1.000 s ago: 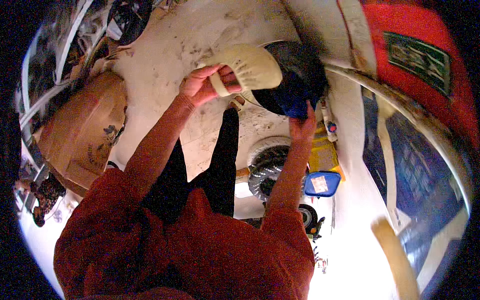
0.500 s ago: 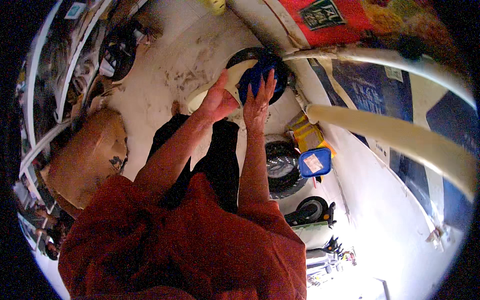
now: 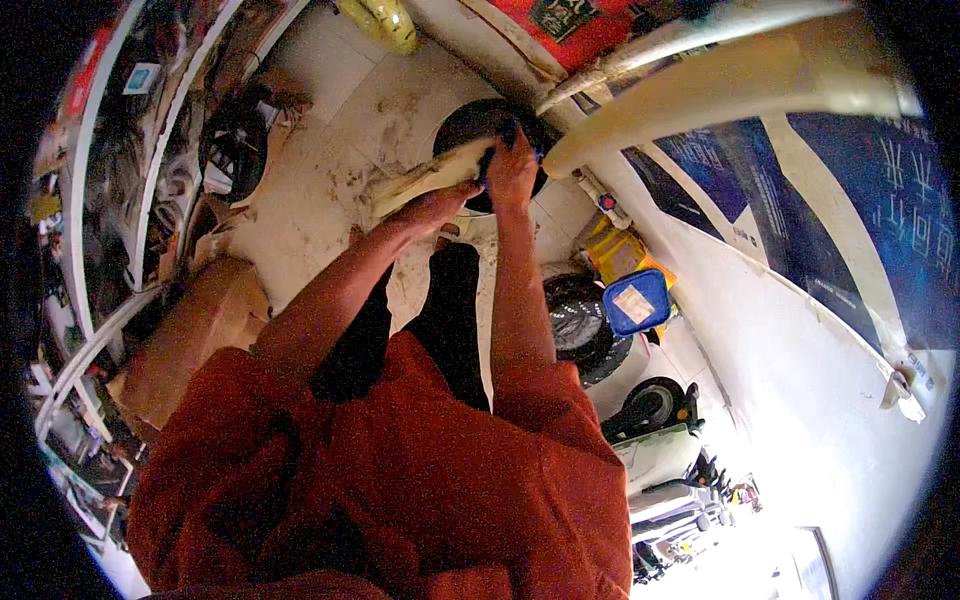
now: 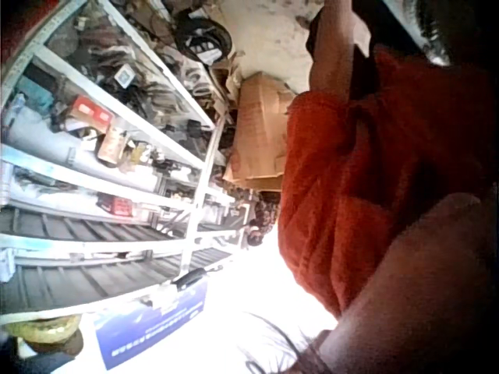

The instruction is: The person cleans a shoe by rubbing it with a blue cloth while holding it over a bucket.

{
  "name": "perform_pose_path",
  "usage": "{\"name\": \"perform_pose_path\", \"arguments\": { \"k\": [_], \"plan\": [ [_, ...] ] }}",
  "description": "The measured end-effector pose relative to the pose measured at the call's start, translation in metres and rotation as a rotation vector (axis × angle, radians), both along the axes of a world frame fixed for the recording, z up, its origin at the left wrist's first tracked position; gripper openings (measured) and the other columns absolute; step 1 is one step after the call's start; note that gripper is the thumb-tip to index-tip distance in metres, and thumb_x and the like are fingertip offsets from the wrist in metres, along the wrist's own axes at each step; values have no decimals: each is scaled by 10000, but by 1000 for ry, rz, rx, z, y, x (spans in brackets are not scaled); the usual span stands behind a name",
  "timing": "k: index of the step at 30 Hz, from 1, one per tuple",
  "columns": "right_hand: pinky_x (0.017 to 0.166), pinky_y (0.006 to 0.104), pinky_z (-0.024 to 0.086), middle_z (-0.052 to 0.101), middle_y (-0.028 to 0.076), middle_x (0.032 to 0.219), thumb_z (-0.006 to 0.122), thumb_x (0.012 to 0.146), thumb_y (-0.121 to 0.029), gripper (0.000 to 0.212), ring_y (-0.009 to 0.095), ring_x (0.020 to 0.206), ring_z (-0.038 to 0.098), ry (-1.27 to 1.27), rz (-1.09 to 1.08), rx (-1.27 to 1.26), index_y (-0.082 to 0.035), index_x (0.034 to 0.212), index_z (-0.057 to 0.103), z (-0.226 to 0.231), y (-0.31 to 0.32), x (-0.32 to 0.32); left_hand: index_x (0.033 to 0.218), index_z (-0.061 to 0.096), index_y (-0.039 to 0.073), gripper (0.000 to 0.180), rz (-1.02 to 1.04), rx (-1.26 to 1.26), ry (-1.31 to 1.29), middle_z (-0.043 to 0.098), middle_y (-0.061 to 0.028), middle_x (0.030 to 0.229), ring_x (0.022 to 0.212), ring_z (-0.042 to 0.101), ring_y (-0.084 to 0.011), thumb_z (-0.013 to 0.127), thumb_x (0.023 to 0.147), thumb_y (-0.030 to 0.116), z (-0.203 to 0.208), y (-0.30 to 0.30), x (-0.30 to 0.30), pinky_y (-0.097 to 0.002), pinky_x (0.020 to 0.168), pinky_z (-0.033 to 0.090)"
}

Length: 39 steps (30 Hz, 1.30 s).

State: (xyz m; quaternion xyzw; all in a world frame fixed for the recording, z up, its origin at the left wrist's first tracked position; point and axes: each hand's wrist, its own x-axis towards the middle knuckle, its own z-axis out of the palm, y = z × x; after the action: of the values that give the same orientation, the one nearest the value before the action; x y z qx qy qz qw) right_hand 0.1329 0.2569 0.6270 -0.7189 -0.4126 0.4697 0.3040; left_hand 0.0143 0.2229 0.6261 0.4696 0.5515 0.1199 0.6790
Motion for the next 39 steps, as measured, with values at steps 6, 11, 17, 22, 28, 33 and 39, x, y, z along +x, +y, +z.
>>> {"name": "perform_pose_path", "arguments": {
  "k": [6,11,17,22,28,33,39],
  "plan": [
    [914,395,375,450,182,1232,544,806,-147,479,313,1129,443,-351,157,425,-42,1251,402,3,-8,-4,1142,436,91,383,-543,593,406,486,-130,1142,1042,461,-268,377,855,336,-13,25,14,-391,909,339],
    [813,331,407,555,174,1067,493,841,-234,365,278,966,543,11,-104,219,-25,1140,496,-52,26,57,1258,359,57,555,-316,16,203,433,-134,1235,1121,417,-235,448,860,433,15,5,32,-349,944,326],
    [854,286,374,548,118,1101,507,858,-278,399,227,990,502,61,-86,156,-37,1177,484,-44,20,32,1305,313,78,592,-176,-23,191,403,-114,1279,1159,388,-215,467,855,432,-5,13,18,-347,957,323],
    [939,253,306,518,85,1182,515,857,-171,376,217,1137,439,36,-51,562,-97,1221,459,-31,11,-16,1202,422,87,426,-203,338,200,422,-142,1256,1126,420,-276,441,854,333,-65,37,-7,-366,945,313],
    [861,350,405,469,121,1223,446,871,-293,404,266,1110,462,105,-228,-52,-50,1194,457,-68,32,10,1191,436,-19,453,45,-318,-94,445,-165,1230,1165,388,-229,536,841,251,3,25,-5,-315,941,310],
    [816,392,444,536,104,1122,440,880,-285,327,244,989,531,236,-72,32,-49,1092,518,-182,9,118,988,549,-63,337,430,-287,-755,472,-169,1189,1106,454,-272,575,781,202,26,29,19,-363,963,332],
    [720,388,500,598,86,984,475,876,-281,292,253,819,589,1176,-819,-84,-58,1053,540,-33,2,55,1202,354,-89,539,815,-478,-807,375,-201,1258,1187,359,-316,500,838,281,34,32,-35,-390,999,287]
  ]
}}
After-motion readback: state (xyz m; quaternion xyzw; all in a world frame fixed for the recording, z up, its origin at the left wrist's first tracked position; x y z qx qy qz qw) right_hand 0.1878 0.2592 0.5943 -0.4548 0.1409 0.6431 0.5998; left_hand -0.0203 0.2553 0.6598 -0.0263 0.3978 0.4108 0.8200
